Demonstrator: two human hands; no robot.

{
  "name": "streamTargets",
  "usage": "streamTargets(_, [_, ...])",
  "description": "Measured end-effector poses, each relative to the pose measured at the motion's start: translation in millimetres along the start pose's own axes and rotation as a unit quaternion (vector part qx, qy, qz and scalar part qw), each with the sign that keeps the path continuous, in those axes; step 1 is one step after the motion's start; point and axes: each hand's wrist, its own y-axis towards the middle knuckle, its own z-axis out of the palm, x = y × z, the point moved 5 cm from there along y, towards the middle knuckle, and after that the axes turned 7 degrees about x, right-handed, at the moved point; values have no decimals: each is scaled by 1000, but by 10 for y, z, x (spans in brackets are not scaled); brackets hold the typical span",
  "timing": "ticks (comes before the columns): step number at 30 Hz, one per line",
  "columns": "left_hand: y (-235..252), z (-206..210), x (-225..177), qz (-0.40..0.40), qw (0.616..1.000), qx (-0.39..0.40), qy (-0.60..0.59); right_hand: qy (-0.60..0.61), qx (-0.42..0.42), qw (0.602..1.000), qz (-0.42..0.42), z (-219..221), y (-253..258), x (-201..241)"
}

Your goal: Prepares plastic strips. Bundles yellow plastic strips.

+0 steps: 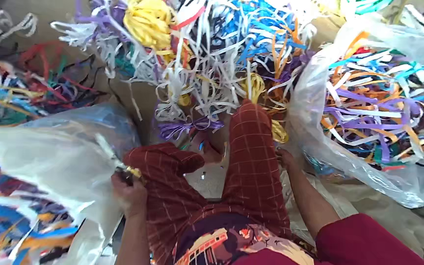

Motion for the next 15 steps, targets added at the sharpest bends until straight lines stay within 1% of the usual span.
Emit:
streamTargets(1, [-6, -5, 34, 6, 1000, -1, 0, -66, 25, 996, -51, 130, -105, -26])
streamTargets(2, [-12, -10, 71, 7, 1000, 1, -5, -138, 48, 989, 26, 305, -385, 187])
streamTargets(3, [-21, -17, 98, 1, 1000, 6, -18, -183, 48, 979, 73, 479, -719, 441])
streamTargets(5, [-44, -27, 150, -26, 997, 19, -71, -211, 3, 977, -31, 753, -1484, 957])
streamTargets(6, [-59, -30, 187, -46, 993, 24, -103, -214, -7, 977, 6, 900, -1825, 1356])
streamTargets(7, [-77, -27, 250, -63, 988, 23, -138, -210, -55, 976, 21, 1037, -2062, 1693])
streamTargets(8, [-99, -32, 305, -81, 979, 26, -183, -213, -105, 971, 3, 1128, -2178, 1936])
streamTargets(9, [-122, -48, 336, -91, 968, 31, -232, -232, -130, 963, -39, 1152, -2205, 2105])
streamTargets(10, [-148, -85, 340, -98, 954, 40, -279, -263, -133, 951, -98, 1119, -2177, 2217])
streamTargets(12, [-229, -232, 326, -120, 931, 69, -338, -279, -132, 920, -242, 954, -2003, 2345])
streamTargets(13, [-316, -317, 375, -139, 928, 87, -335, -261, -124, 909, -302, 883, -1908, 2452])
streamTargets(15, [-584, -483, 623, -189, 940, 122, -256, -218, -92, 889, -393, 881, -1822, 2758])
